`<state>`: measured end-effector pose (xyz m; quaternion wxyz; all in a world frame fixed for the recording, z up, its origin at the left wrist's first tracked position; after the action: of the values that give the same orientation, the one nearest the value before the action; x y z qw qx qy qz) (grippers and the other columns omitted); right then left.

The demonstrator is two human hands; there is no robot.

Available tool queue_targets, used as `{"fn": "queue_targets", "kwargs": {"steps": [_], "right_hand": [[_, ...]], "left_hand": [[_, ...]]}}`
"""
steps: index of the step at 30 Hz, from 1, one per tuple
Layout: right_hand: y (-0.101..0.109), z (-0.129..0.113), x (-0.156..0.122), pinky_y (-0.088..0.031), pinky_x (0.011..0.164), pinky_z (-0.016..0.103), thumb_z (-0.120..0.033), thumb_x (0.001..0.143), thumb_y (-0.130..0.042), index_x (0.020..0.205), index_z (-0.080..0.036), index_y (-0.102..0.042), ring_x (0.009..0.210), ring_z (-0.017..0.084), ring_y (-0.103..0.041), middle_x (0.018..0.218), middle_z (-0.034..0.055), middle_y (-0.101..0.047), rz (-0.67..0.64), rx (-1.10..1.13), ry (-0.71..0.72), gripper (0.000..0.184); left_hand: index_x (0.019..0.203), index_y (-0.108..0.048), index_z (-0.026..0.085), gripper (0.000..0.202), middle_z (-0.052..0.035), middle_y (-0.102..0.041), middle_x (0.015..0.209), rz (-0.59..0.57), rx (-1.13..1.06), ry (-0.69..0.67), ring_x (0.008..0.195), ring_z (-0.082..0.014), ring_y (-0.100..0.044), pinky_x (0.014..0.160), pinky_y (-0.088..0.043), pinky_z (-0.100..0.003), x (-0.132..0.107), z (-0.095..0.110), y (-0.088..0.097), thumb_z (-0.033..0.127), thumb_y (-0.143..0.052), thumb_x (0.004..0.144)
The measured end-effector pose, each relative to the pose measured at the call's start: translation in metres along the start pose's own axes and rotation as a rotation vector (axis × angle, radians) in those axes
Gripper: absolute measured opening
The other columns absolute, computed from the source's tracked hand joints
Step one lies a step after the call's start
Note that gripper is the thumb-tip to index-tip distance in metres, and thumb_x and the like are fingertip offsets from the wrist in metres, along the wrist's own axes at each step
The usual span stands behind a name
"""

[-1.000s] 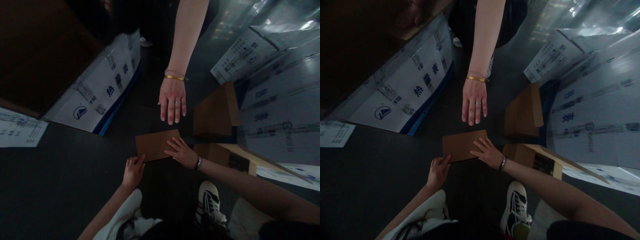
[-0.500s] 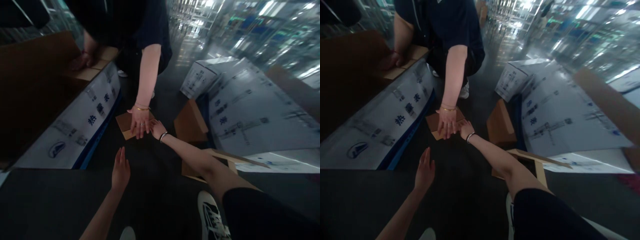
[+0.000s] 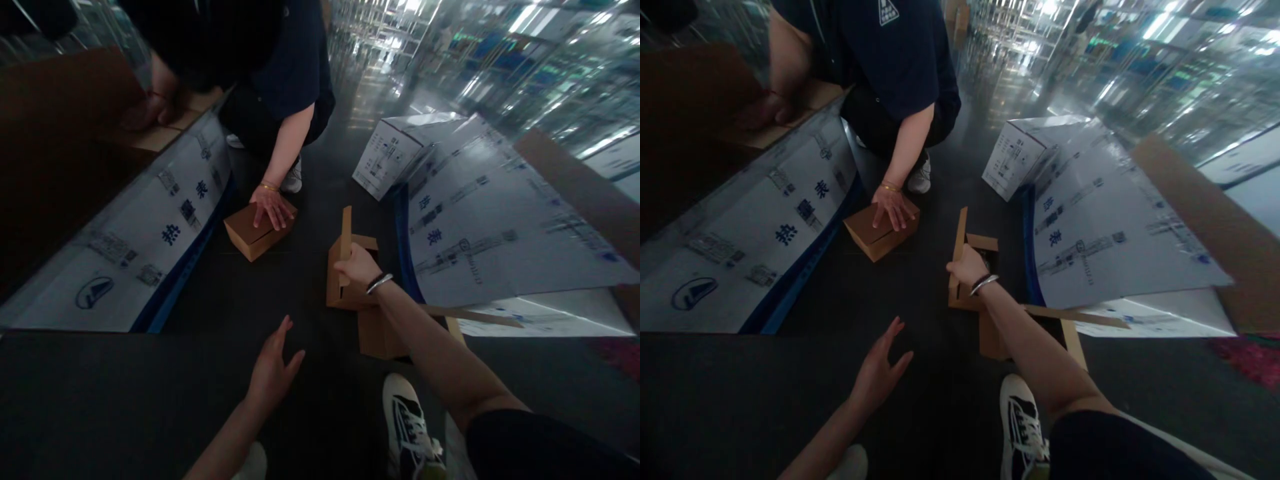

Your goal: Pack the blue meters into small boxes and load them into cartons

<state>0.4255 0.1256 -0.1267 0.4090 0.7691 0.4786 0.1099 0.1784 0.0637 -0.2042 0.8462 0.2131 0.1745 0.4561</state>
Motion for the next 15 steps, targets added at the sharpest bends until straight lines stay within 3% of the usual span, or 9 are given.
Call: {"fn": "queue_targets", "kwargs": {"steps": [2, 3, 5, 7, 9, 11, 13, 15], "right_hand": [[-0.046, -0.020, -0.039, -0.049, 0.063, 0.026, -0.017, 0.065, -0.058, 0.090, -0.014, -0.050, 0.071, 0.015, -0.060, 0.083, 0.0049, -0.063, -0.143, 0.287, 0.019, 0.027], [-0.071, -0.032, -0.061, -0.050, 0.062, 0.026, -0.020, 0.069, -0.055, 0.091, -0.014, -0.048, 0.069, 0.014, -0.060, 0.082, 0.0043, -0.063, -0.286, 0.407, 0.039, 0.024], [-0.113, -0.056, -0.105, -0.051, 0.061, 0.028, -0.030, 0.080, -0.045, 0.092, -0.015, -0.047, 0.067, 0.014, -0.061, 0.081, 0.0052, -0.063, -0.643, 0.559, 0.090, 0.019], [-0.132, -0.069, -0.131, -0.051, 0.066, 0.030, -0.032, 0.086, -0.034, 0.092, -0.014, -0.050, 0.071, 0.014, -0.062, 0.084, 0.0074, -0.062, -0.824, 0.565, 0.186, 0.024], [-0.138, -0.073, -0.130, -0.050, 0.072, 0.030, -0.025, 0.086, -0.033, 0.091, -0.014, -0.053, 0.077, 0.014, -0.060, 0.087, 0.0081, -0.062, -0.739, 0.443, 0.330, 0.024], [-0.155, -0.076, -0.131, -0.048, 0.078, 0.030, -0.014, 0.082, -0.035, 0.092, -0.013, -0.056, 0.082, 0.014, -0.059, 0.089, 0.0079, -0.062, -0.642, 0.241, 0.481, 0.024], [-0.190, -0.083, -0.144, -0.044, 0.087, 0.030, -0.005, 0.077, -0.034, 0.102, -0.011, -0.056, 0.094, 0.016, -0.056, 0.101, 0.0098, -0.061, -0.656, 0.011, 0.632, 0.035], [-0.229, -0.087, -0.159, -0.037, 0.096, 0.033, 0.000, 0.073, -0.035, 0.112, -0.009, -0.054, 0.110, 0.019, -0.048, 0.115, 0.0128, -0.055, -0.673, -0.292, 0.750, 0.044]], "left_hand": [[0.131, -0.034, 0.019, 0.069, -0.0099, -0.045, 0.131, 0.041, -0.058, -0.051, 0.121, -0.0241, -0.041, 0.100, -0.033, -0.043, -0.002, 0.017, 0.003, 0.031, -0.060, 0.069], [0.130, -0.037, 0.019, 0.066, -0.0100, -0.045, 0.131, 0.087, -0.104, -0.054, 0.121, -0.0245, -0.041, 0.100, -0.034, -0.042, -0.004, 0.017, 0.010, 0.031, -0.061, 0.069], [0.119, -0.049, 0.018, 0.048, -0.0100, -0.055, 0.120, 0.247, -0.215, 0.017, 0.111, -0.0239, -0.051, 0.093, -0.041, -0.039, -0.009, -0.001, 0.039, 0.032, -0.055, 0.073], [0.100, -0.060, 0.015, 0.033, -0.0093, -0.065, 0.098, 0.471, -0.287, 0.183, 0.093, -0.0226, -0.060, 0.082, -0.048, -0.035, -0.020, -0.037, 0.083, 0.035, -0.051, 0.075], [0.088, -0.061, 0.013, 0.031, -0.0079, -0.066, 0.084, 0.669, -0.293, 0.350, 0.084, -0.0224, -0.062, 0.077, -0.050, -0.034, -0.036, -0.072, 0.128, 0.040, -0.053, 0.073], [0.095, -0.057, 0.011, 0.039, -0.0097, -0.064, 0.090, 0.800, -0.267, 0.467, 0.090, -0.0235, -0.060, 0.080, -0.048, -0.035, -0.052, -0.094, 0.163, 0.042, -0.056, 0.071], [0.117, -0.044, 0.009, 0.060, -0.0144, -0.058, 0.107, 0.868, -0.233, 0.545, 0.102, -0.0251, -0.056, 0.087, -0.045, -0.037, -0.065, -0.104, 0.177, 0.041, -0.061, 0.069], [0.133, -0.020, 0.010, 0.087, -0.0191, -0.044, 0.126, 0.894, -0.189, 0.558, 0.116, -0.0266, -0.045, 0.095, -0.039, -0.039, -0.075, -0.103, 0.170, 0.039, -0.066, 0.065]]}}
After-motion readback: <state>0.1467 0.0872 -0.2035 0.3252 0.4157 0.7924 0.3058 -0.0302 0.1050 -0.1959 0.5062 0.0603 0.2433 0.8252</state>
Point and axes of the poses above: each hand's wrist, its own x-axis towards the middle knuckle, its own y-axis out of the back of the hand, z = x × y, the point moved 10 cm from there along x, towards the middle knuckle
